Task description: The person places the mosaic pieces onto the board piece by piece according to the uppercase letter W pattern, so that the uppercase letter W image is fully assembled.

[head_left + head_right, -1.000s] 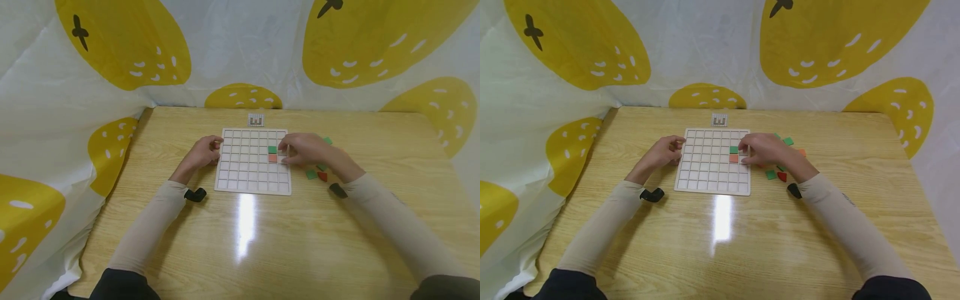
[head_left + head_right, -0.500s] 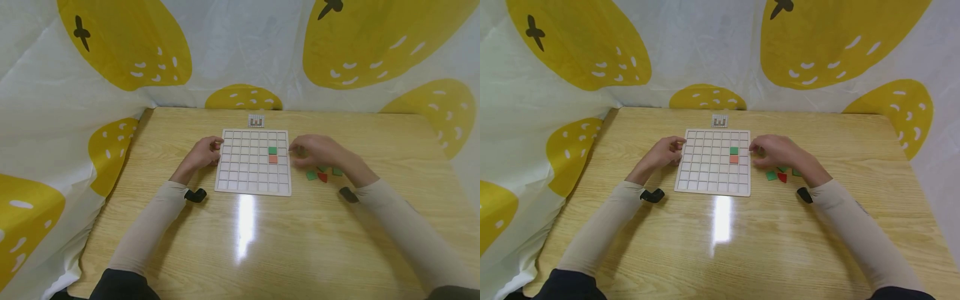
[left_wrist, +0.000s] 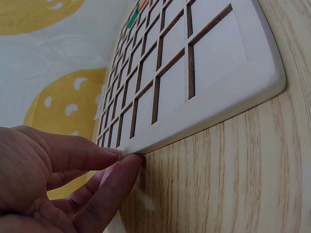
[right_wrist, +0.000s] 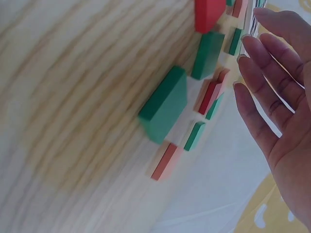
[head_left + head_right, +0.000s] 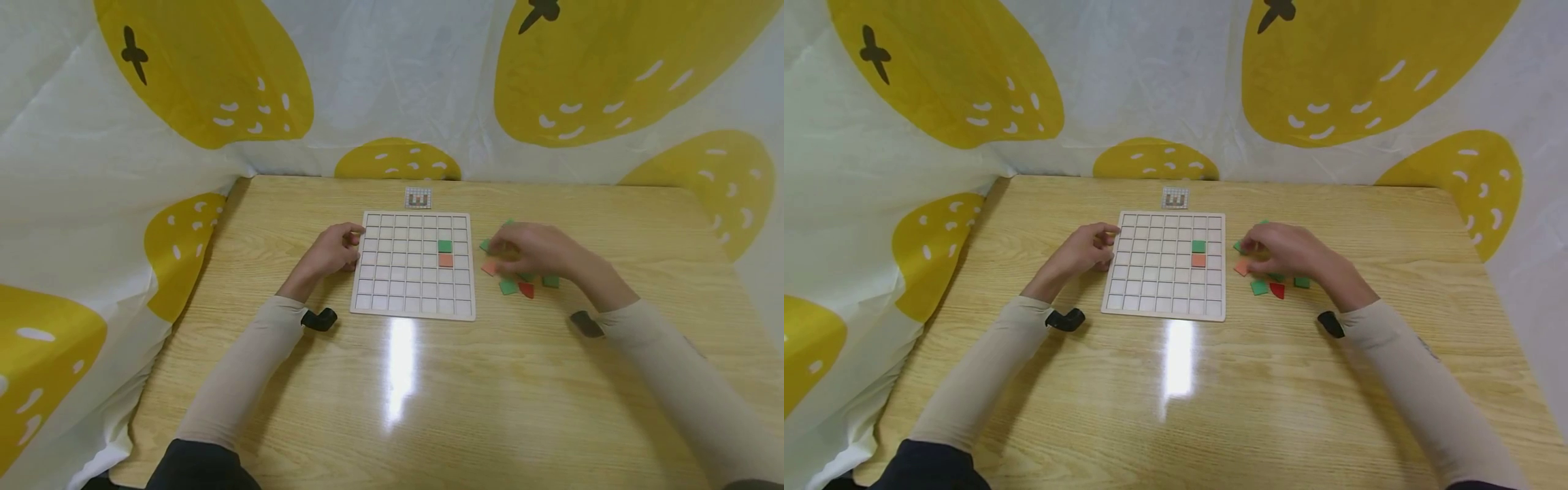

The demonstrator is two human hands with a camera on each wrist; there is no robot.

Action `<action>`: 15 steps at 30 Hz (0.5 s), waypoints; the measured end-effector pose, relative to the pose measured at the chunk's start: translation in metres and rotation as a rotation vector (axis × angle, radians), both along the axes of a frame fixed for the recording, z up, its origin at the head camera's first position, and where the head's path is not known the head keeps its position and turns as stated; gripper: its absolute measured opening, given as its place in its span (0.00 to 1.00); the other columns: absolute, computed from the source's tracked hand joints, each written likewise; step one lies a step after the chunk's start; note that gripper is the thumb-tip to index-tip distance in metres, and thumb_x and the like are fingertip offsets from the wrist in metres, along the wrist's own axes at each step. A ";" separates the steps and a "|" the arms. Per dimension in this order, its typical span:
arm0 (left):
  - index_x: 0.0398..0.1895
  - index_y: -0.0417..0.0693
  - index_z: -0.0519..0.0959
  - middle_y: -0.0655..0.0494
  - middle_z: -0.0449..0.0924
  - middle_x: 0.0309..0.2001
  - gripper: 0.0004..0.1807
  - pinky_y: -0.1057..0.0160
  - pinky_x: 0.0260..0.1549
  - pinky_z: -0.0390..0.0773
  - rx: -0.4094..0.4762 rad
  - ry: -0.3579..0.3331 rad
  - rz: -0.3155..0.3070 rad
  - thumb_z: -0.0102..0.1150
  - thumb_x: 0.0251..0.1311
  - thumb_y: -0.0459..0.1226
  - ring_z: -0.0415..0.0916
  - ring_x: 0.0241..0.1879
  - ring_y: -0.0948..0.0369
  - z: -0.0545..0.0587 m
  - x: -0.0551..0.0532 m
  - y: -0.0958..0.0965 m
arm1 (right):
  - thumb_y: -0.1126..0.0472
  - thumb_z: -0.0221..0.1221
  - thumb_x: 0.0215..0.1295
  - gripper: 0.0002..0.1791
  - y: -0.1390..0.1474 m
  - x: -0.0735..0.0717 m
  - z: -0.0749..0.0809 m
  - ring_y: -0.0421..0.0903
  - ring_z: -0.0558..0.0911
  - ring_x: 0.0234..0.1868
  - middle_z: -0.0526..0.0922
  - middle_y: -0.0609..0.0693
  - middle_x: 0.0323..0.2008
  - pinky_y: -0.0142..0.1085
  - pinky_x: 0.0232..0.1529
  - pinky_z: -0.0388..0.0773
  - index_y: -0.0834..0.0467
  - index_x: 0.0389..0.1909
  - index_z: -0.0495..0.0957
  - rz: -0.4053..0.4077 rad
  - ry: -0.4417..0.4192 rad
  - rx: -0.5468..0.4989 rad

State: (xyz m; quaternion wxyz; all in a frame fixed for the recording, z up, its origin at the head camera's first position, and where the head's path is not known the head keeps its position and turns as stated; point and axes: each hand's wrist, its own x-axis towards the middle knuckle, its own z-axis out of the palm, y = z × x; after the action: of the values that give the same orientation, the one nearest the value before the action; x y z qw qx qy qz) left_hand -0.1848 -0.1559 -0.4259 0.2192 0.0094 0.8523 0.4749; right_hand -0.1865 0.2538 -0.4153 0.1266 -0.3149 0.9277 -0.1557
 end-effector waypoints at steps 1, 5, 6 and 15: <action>0.70 0.44 0.70 0.45 0.70 0.50 0.29 0.61 0.33 0.83 0.000 0.002 0.001 0.54 0.66 0.23 0.73 0.40 0.53 0.000 0.000 0.000 | 0.55 0.73 0.58 0.15 0.001 0.000 0.000 0.44 0.79 0.40 0.84 0.42 0.41 0.43 0.41 0.79 0.50 0.46 0.85 -0.002 -0.007 0.003; 0.70 0.43 0.69 0.45 0.70 0.50 0.29 0.61 0.33 0.84 -0.006 0.008 -0.001 0.54 0.66 0.23 0.73 0.40 0.53 0.000 0.000 -0.001 | 0.57 0.72 0.57 0.13 0.007 0.001 0.000 0.43 0.76 0.35 0.81 0.41 0.36 0.39 0.35 0.75 0.47 0.44 0.84 -0.016 -0.023 0.000; 0.70 0.43 0.69 0.45 0.70 0.50 0.29 0.61 0.33 0.84 -0.006 0.010 -0.001 0.54 0.66 0.23 0.73 0.40 0.53 0.000 0.000 -0.001 | 0.57 0.72 0.57 0.14 0.008 0.002 0.001 0.43 0.76 0.35 0.82 0.42 0.36 0.40 0.36 0.76 0.48 0.44 0.83 -0.014 -0.021 -0.003; 0.71 0.43 0.70 0.45 0.70 0.50 0.30 0.61 0.33 0.83 0.001 0.013 -0.008 0.54 0.64 0.23 0.73 0.39 0.53 -0.001 0.000 -0.002 | 0.56 0.73 0.57 0.16 0.025 0.015 0.005 0.49 0.82 0.46 0.84 0.46 0.44 0.50 0.46 0.80 0.53 0.45 0.84 0.006 0.003 0.029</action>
State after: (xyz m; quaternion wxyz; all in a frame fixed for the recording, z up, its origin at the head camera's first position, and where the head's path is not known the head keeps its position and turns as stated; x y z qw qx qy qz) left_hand -0.1851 -0.1577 -0.4270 0.2154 0.0161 0.8535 0.4741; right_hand -0.1716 0.2792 -0.4107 0.1304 -0.3160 0.9290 -0.1415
